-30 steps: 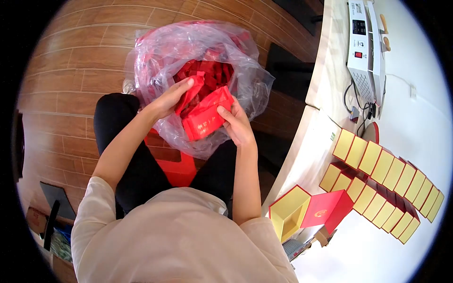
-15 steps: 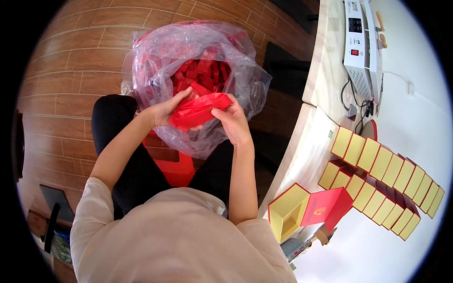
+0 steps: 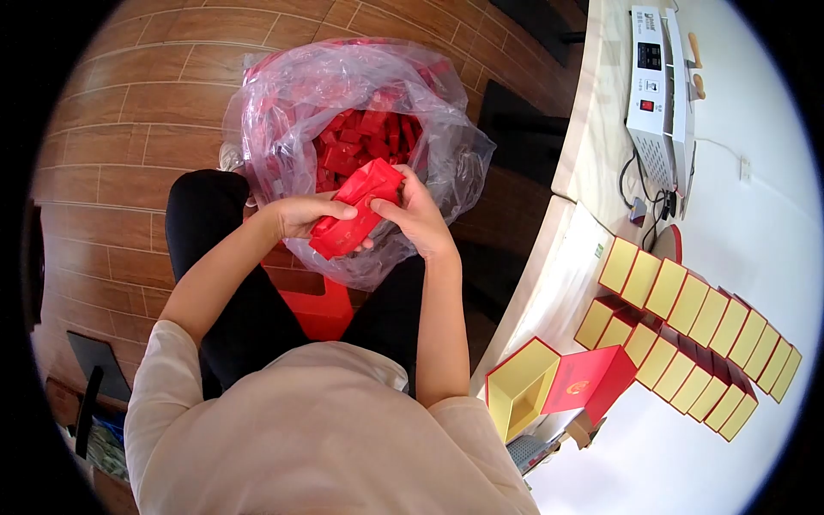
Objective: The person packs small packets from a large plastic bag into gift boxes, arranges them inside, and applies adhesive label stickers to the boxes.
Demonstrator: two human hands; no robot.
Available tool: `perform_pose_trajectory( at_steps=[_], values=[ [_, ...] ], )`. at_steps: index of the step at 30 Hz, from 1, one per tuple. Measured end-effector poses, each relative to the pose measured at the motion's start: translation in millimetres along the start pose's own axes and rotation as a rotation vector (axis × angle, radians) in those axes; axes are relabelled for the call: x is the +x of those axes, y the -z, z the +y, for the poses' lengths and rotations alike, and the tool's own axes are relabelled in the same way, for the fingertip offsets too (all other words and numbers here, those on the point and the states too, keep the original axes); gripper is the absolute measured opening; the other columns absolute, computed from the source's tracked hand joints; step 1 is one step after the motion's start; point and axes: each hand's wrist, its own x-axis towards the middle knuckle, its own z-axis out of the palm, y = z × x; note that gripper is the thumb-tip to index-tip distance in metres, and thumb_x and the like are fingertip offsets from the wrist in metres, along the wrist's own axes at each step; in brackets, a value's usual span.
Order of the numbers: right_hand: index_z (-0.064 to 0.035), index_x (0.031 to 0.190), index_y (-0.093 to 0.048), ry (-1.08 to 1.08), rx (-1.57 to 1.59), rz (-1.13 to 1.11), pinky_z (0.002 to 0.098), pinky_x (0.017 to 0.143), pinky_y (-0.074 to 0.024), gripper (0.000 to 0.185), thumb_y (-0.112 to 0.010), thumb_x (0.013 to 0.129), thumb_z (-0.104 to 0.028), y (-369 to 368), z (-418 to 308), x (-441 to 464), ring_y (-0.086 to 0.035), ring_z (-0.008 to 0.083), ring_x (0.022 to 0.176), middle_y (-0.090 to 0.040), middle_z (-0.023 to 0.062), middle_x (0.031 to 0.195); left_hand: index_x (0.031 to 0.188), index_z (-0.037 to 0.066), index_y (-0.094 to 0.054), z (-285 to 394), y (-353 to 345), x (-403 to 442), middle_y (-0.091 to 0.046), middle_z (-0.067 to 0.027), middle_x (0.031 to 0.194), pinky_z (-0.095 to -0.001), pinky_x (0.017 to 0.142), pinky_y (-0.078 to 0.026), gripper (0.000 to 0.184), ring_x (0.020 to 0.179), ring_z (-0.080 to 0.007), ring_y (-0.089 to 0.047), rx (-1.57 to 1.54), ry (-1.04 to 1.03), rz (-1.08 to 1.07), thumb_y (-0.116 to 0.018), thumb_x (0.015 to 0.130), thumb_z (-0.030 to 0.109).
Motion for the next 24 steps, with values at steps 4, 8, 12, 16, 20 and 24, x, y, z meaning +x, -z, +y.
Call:
perform_pose_trajectory(
  at_steps=[4,8,12,16,20,24],
  values=[
    [-0.0050,0.129,-0.043,0.012,-0.016,0.010,0.0298,0.096,-0.0404,0.053,-0.068,0.082,-0.003,1,-1,-2,-0.052,0.0145,0.108,-0.055,0.0056,0.116,0.140,0.010,-0.027,0,-9,0,-0.053,-0.0124,0.117,-0.0376,0.084,-0.053,0.077,0.102,-0.0257,-0.062,0.060,-0.011,0.076,-0.074,0.080,0.026],
    [-0.0079,0.135,-0.042,0.147,-0.069,0.092,0.0327,0.099,-0.0387,0.057,-0.068,0.085,-0.018,-2,-3,-15,-0.047,0.0191,0.117,-0.049,0.0102,0.126,0.142,0.011,-0.022,-10,-32,-7,-0.050,-0.0119,0.124,-0.0370,0.089,-0.049,0.084,0.108,-0.0246,-0.058,0.120,-0.024,0.142,-0.076,0.079,0.024],
    [-0.0070,0.136,-0.044,0.360,-0.356,0.262,0.0358,0.104,-0.0344,0.058,-0.067,0.087,-0.029,-20,20,-44,-0.043,0.0259,0.123,-0.044,0.0147,0.133,0.146,0.011,-0.010,-47,-46,-7,-0.043,-0.0144,0.130,-0.0359,0.094,-0.043,0.103,0.114,-0.0236,-0.051,0.429,-0.319,0.470,-0.080,0.073,0.029],
    [-0.0066,0.134,-0.044,0.307,-0.322,0.221,0.0350,0.106,-0.0320,0.060,-0.070,0.084,-0.028,-35,41,-75,-0.045,0.0261,0.121,-0.049,0.0131,0.125,0.148,0.003,-0.007,-62,-94,-27,-0.034,-0.0132,0.142,-0.0331,0.106,-0.030,0.108,0.130,-0.0213,-0.036,0.535,-0.211,0.603,-0.081,0.071,0.024],
    [-0.0071,0.119,-0.048,0.458,-0.120,0.482,0.0325,0.089,-0.0449,0.032,-0.059,0.089,-0.009,-29,61,-90,-0.054,0.0160,0.096,-0.050,0.0047,0.100,0.146,0.007,-0.012,-85,-108,-28,-0.038,-0.0172,0.137,-0.0360,0.102,-0.036,0.105,0.124,-0.0241,-0.043,0.586,-0.247,0.590,-0.082,0.070,0.026],
    [-0.0075,0.098,-0.048,0.538,0.651,0.621,0.0407,0.083,-0.0491,0.016,-0.046,0.082,-0.005,-2,37,-121,-0.056,0.0226,0.090,-0.050,0.0076,0.096,0.146,0.010,-0.014,-94,-129,-33,-0.044,-0.0167,0.133,-0.0390,0.097,-0.044,0.096,0.114,-0.0247,-0.054,0.324,-0.145,0.459,-0.077,0.076,0.021]
  ],
)
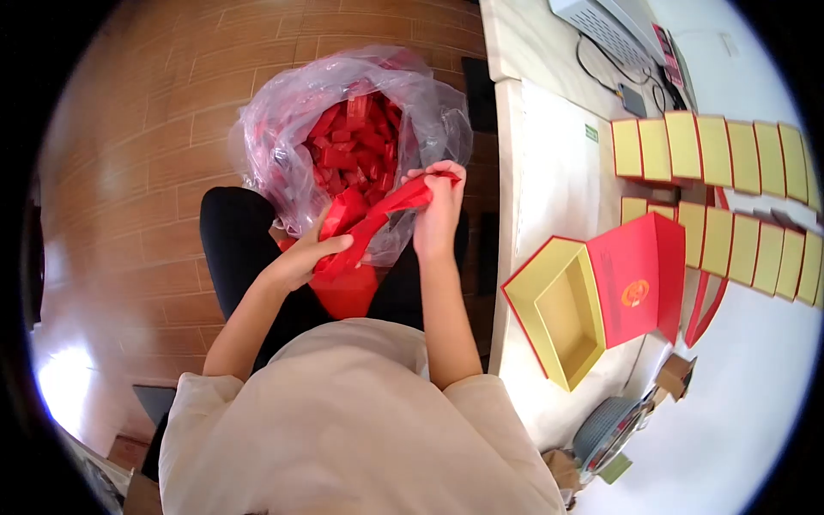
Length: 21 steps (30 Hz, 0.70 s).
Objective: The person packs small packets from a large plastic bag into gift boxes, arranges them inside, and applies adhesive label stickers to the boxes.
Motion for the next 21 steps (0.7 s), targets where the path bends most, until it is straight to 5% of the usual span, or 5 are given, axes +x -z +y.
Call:
perform_pose_trajectory(
  at_steps=[6,11,17,21],
  values=[
    [-0.0059,0.081,-0.046,0.046,-0.084,-0.149,0.0310,0.074,-0.0475,0.005,-0.047,0.079,-0.001,14,-30,-27,-0.052,0.0165,0.079,-0.052,0.0080,0.102,0.142,0.006,-0.027,-14,5,-6,-0.045,-0.0164,0.135,-0.0388,0.091,-0.051,0.075,0.106,-0.0278,-0.059,-0.677,0.001,-0.201,-0.063,0.078,0.015],
    [-0.0003,0.083,-0.056,0.214,-0.573,-0.235,0.0252,0.077,-0.0430,0.008,-0.063,0.079,0.002,18,-25,-53,-0.055,0.0146,0.082,-0.057,0.0059,0.091,0.145,0.007,-0.027,-1,-3,-14,-0.051,-0.0075,0.105,-0.0300,0.080,-0.044,0.073,0.083,-0.0151,-0.053,-1.257,-0.064,-0.450,-0.059,0.080,0.017],
    [-0.0005,0.090,-0.058,0.259,-0.734,-0.580,0.0339,0.083,-0.0443,0.020,-0.059,0.070,0.002,-7,-28,-98,-0.056,0.0287,0.090,-0.054,0.0121,0.092,0.147,0.010,-0.024,12,-10,-19,-0.052,-0.0041,0.103,-0.0305,0.085,-0.046,0.069,0.088,-0.0140,-0.056,-1.298,-0.171,-0.499,-0.053,0.084,0.006],
    [0.0000,0.087,-0.057,0.213,-0.710,-0.565,0.0333,0.075,-0.0461,0.015,-0.060,0.072,0.002,-17,-29,-113,-0.057,0.0272,0.084,-0.055,0.0111,0.087,0.145,0.011,-0.029,15,-10,-20,-0.052,-0.0037,0.105,-0.0315,0.089,-0.046,0.067,0.092,-0.0140,-0.056,-1.274,-0.251,-0.470,-0.052,0.083,0.001]
  ],
)
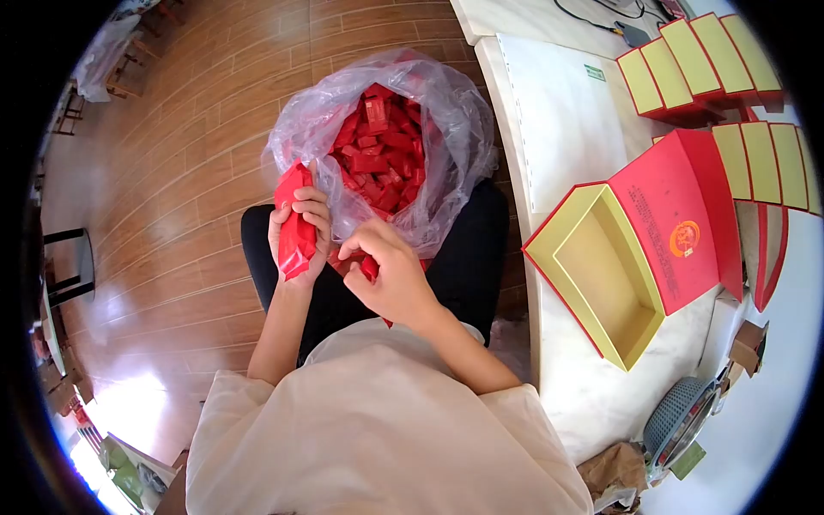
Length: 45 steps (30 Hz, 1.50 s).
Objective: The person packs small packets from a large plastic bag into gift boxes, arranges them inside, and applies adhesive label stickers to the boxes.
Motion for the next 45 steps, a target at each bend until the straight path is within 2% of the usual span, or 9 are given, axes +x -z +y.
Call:
perform_pose_trajectory(
  at_steps=[9,19,23,26,30,33,35,39,45],
  values=[
    [0.0015,0.085,-0.061,-0.075,0.152,0.022,0.0309,0.072,-0.0449,0.018,-0.067,0.084,-0.015,-4,1,-2,-0.057,0.0215,0.078,-0.058,0.0096,0.082,0.148,0.018,-0.021,-5,-10,-7,-0.055,-0.0083,0.110,-0.0381,0.096,-0.047,0.063,0.102,-0.0203,-0.057,0.879,-0.438,0.130,-0.053,0.093,0.012],
    [0.0035,0.080,-0.059,-0.097,0.166,0.133,0.0273,0.072,-0.0417,0.008,-0.063,0.082,-0.003,-1,8,-3,-0.052,0.0160,0.076,-0.057,0.0064,0.079,0.149,0.017,-0.013,-29,-15,-4,-0.054,-0.0058,0.101,-0.0404,0.093,-0.046,0.067,0.098,-0.0188,-0.055,1.115,-0.391,0.017,-0.050,0.094,0.006],
    [0.0015,0.082,-0.060,-0.176,0.235,0.112,0.0251,0.070,-0.0417,0.008,-0.061,0.084,-0.006,1,23,2,-0.052,0.0140,0.073,-0.055,0.0043,0.076,0.149,0.017,-0.012,-32,-19,0,-0.052,-0.0061,0.107,-0.0403,0.093,-0.047,0.074,0.099,-0.0195,-0.055,1.180,-0.359,0.040,-0.058,0.092,0.020],
    [-0.0046,0.091,-0.061,-0.684,0.978,-0.134,0.0224,0.064,-0.0417,0.011,-0.056,0.089,-0.014,6,36,8,-0.052,0.0096,0.066,-0.054,0.0013,0.073,0.149,0.016,-0.011,-30,-17,8,-0.050,-0.0061,0.110,-0.0394,0.093,-0.047,0.083,0.100,-0.0199,-0.055,1.159,-0.354,0.013,-0.064,0.088,0.031],
    [-0.0045,0.094,-0.061,-0.950,1.059,-0.155,0.0231,0.065,-0.0422,0.014,-0.055,0.090,-0.016,8,27,8,-0.051,0.0090,0.066,-0.055,0.0018,0.074,0.148,0.013,-0.018,-31,-25,11,-0.049,-0.0046,0.105,-0.0341,0.092,-0.045,0.075,0.101,-0.0163,-0.052,1.224,-0.356,0.074,-0.062,0.090,0.030],
    [-0.0029,0.099,-0.060,-0.820,0.810,-0.061,0.0256,0.067,-0.0453,0.015,-0.056,0.091,-0.014,2,31,0,-0.054,0.0126,0.070,-0.058,0.0029,0.085,0.139,0.010,-0.037,-30,-22,14,-0.053,-0.0025,0.100,-0.0321,0.084,-0.047,0.052,0.094,-0.0140,-0.054,1.181,-0.455,0.265,-0.060,0.092,0.016],
    [-0.0018,0.099,-0.060,-0.200,0.222,0.169,0.0265,0.069,-0.0459,0.014,-0.060,0.089,-0.011,0,28,-4,-0.055,0.0122,0.077,-0.059,0.0028,0.087,0.124,0.009,-0.050,-26,-22,15,-0.058,-0.0016,0.096,-0.0319,0.078,-0.048,0.034,0.087,-0.0139,-0.057,1.097,-0.630,0.466,-0.059,0.093,0.017],
    [-0.0048,0.087,-0.062,0.284,-0.281,0.259,0.0316,0.064,-0.0461,0.019,-0.074,0.073,-0.008,2,2,4,-0.056,0.0219,0.073,-0.058,0.0057,0.082,0.118,0.010,-0.052,-25,-25,14,-0.059,-0.0011,0.112,-0.0327,0.089,-0.047,0.026,0.101,-0.0146,-0.058,1.007,-0.713,0.530,-0.057,0.094,0.018],
    [-0.0076,0.083,-0.063,0.409,-0.460,0.339,0.0348,0.059,-0.0422,0.021,-0.075,0.067,-0.006,-10,2,10,-0.051,0.0247,0.068,-0.056,0.0048,0.081,0.109,0.009,-0.051,-34,-20,20,-0.054,-0.0006,0.093,-0.0291,0.074,-0.046,0.016,0.080,-0.0119,-0.053,0.903,-0.899,0.462,-0.055,0.096,0.018]
  ],
)
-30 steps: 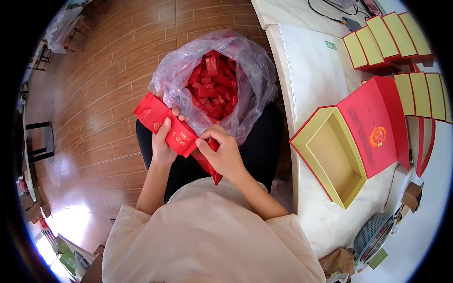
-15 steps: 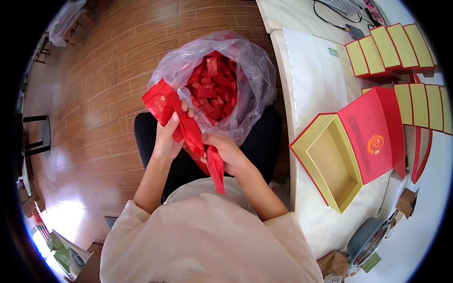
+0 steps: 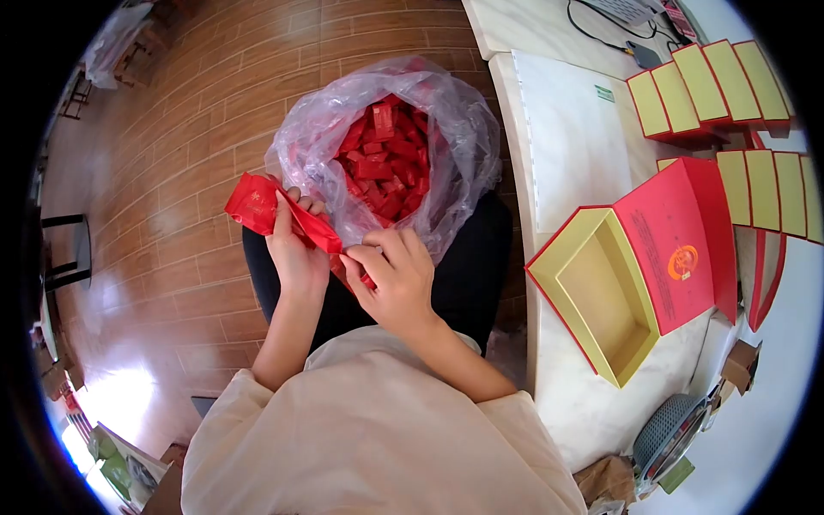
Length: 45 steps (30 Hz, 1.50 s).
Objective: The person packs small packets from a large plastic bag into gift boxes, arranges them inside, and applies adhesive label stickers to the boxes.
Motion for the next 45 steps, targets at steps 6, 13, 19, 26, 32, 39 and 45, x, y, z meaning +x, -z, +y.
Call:
perform_pose_trajectory(
  at_steps=[6,13,19,26,32,39,45],
  values=[
    [-0.0060,0.078,-0.063,0.070,-0.035,0.069,0.0320,0.057,-0.0407,0.021,-0.075,0.061,-0.001,-7,-12,7,-0.050,0.0235,0.067,-0.057,0.0045,0.078,0.105,0.009,-0.047,-5,1,-1,-0.049,-0.0011,0.089,-0.0260,0.063,-0.038,0.010,0.070,-0.0094,-0.041,-0.061,-0.110,-0.105,-0.051,0.096,0.010],
    [-0.0065,0.083,-0.062,0.083,-0.012,-0.009,0.0342,0.059,-0.0416,0.021,-0.074,0.066,-0.006,-12,-9,9,-0.051,0.0245,0.069,-0.058,0.0046,0.082,0.101,0.009,-0.045,-5,7,3,-0.048,-0.0012,0.090,-0.0261,0.065,-0.038,0.005,0.073,-0.0095,-0.043,-0.039,-0.169,-0.256,-0.047,0.096,0.008],
    [-0.0031,0.094,-0.061,-0.136,0.185,-0.079,0.0387,0.066,-0.0448,0.028,-0.075,0.074,-0.018,-8,-14,13,-0.054,0.0302,0.076,-0.058,0.0111,0.086,0.117,0.006,-0.050,-3,12,12,-0.053,-0.0012,0.096,-0.0282,0.073,-0.043,0.024,0.079,-0.0107,-0.049,0.070,-0.123,-0.022,-0.051,0.098,0.020],
    [-0.0008,0.096,-0.061,-0.286,0.097,-0.032,0.0389,0.069,-0.0463,0.029,-0.073,0.074,-0.015,-15,-3,12,-0.056,0.0317,0.079,-0.058,0.0129,0.085,0.128,0.013,-0.039,-15,11,-2,-0.052,-0.0041,0.114,-0.0318,0.090,-0.044,0.038,0.103,-0.0148,-0.052,0.326,0.026,-0.035,-0.054,0.093,0.019],
    [-0.0022,0.105,-0.063,-0.165,-0.121,-0.085,0.0362,0.065,-0.0466,0.037,-0.072,0.070,-0.010,-14,3,13,-0.055,0.0278,0.077,-0.054,0.0088,0.081,0.141,0.011,-0.003,-15,12,-8,-0.042,-0.0146,0.124,-0.0386,0.092,-0.046,0.073,0.110,-0.0262,-0.055,0.480,0.045,-0.434,-0.056,0.093,0.016],
    [-0.0028,0.113,-0.062,-0.194,0.145,-0.225,0.0346,0.068,-0.0481,0.045,-0.072,0.070,-0.008,-9,5,4,-0.057,0.0263,0.078,-0.055,0.0111,0.086,0.122,0.013,-0.025,-1,26,12,-0.052,-0.0091,0.113,-0.0403,0.082,-0.053,0.047,0.099,-0.0235,-0.060,0.246,0.464,-0.342,-0.060,0.092,0.021],
    [-0.0059,0.111,-0.062,0.029,0.014,-0.284,0.0362,0.065,-0.0465,0.042,-0.072,0.071,-0.010,-3,13,6,-0.056,0.0253,0.077,-0.055,0.0078,0.088,0.128,0.015,-0.023,5,16,8,-0.049,-0.0110,0.112,-0.0360,0.079,-0.052,0.059,0.098,-0.0190,-0.058,0.364,0.483,-0.273,-0.066,0.088,0.024]
  ],
)
